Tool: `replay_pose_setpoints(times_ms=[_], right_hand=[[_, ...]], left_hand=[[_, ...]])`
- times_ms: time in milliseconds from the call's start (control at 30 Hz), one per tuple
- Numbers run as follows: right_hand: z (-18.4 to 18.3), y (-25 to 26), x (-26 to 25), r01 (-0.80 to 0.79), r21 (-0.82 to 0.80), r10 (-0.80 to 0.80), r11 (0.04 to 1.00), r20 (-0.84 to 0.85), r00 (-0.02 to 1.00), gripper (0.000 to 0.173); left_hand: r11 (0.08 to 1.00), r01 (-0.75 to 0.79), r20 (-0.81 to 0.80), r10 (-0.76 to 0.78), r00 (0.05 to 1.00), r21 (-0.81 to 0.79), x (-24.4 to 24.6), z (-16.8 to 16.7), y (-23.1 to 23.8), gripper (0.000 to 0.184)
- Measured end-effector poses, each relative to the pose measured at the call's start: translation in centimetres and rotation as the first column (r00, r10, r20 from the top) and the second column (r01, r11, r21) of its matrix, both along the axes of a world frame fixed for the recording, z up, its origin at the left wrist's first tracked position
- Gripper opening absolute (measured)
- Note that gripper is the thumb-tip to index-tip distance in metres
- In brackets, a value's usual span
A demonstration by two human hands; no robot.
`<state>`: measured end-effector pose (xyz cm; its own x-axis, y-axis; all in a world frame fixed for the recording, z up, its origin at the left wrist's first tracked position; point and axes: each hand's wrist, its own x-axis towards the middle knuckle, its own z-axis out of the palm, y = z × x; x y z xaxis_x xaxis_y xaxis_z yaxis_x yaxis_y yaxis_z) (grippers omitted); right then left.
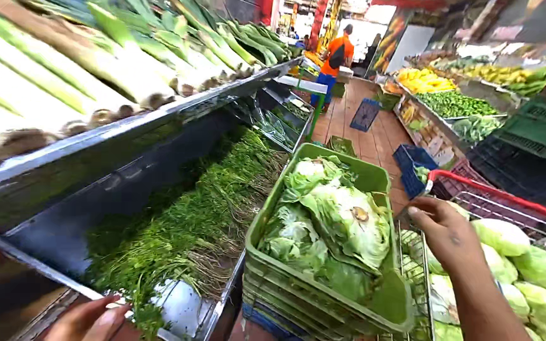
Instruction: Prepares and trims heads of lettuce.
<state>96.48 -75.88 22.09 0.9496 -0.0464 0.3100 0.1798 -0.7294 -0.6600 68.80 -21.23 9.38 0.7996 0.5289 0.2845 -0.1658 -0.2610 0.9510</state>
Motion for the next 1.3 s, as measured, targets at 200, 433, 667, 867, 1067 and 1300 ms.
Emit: replay_pose_setpoints(times_ms=[200,433,667,867,1067,1300], right_hand=[[-5.0,-2.6,0.2,-0.078,0.151,0.104,0.985,-0.17,0.98,0.039],[-6.9,3.5,0.0,-0.052,-0.013,0.046,0.999,-0.266,0.963,0.051],[-5.5,2.5,1.9,0.109,0.023,-0.093,0.994,-0.36,0.928,0.063],[-4.8,4.0,1.8,0.097,-0.072,-0.119,0.993,-0.418,0.901,0.069],[-3.8,5.2,-0.4,0.208,-0.088,-0.226,0.974,-0.376,0.898,0.057],[-6.6,6.4,-2.2,0.1,0.236,0.097,0.967,-0.699,0.708,0.069]], left_hand=[[0.785,0.486,-0.07,-0.5,0.863,0.385,20.2,11.8,-19.6,0.046],[0.019,0.607,-0.488,-0.573,0.658,0.795,38.6,8.7,-29.2,0.047],[-0.123,0.761,-0.732,-0.41,0.545,0.636,40.0,5.0,-22.4,0.066],[-0.186,0.875,-0.885,-0.233,0.403,0.447,39.2,9.6,-22.8,0.055],[0.199,0.864,-0.625,-0.619,0.476,0.462,43.4,14.1,-28.2,0.043],[-0.087,0.918,-0.835,-0.455,0.31,0.388,51.2,8.4,-36.8,0.069]])
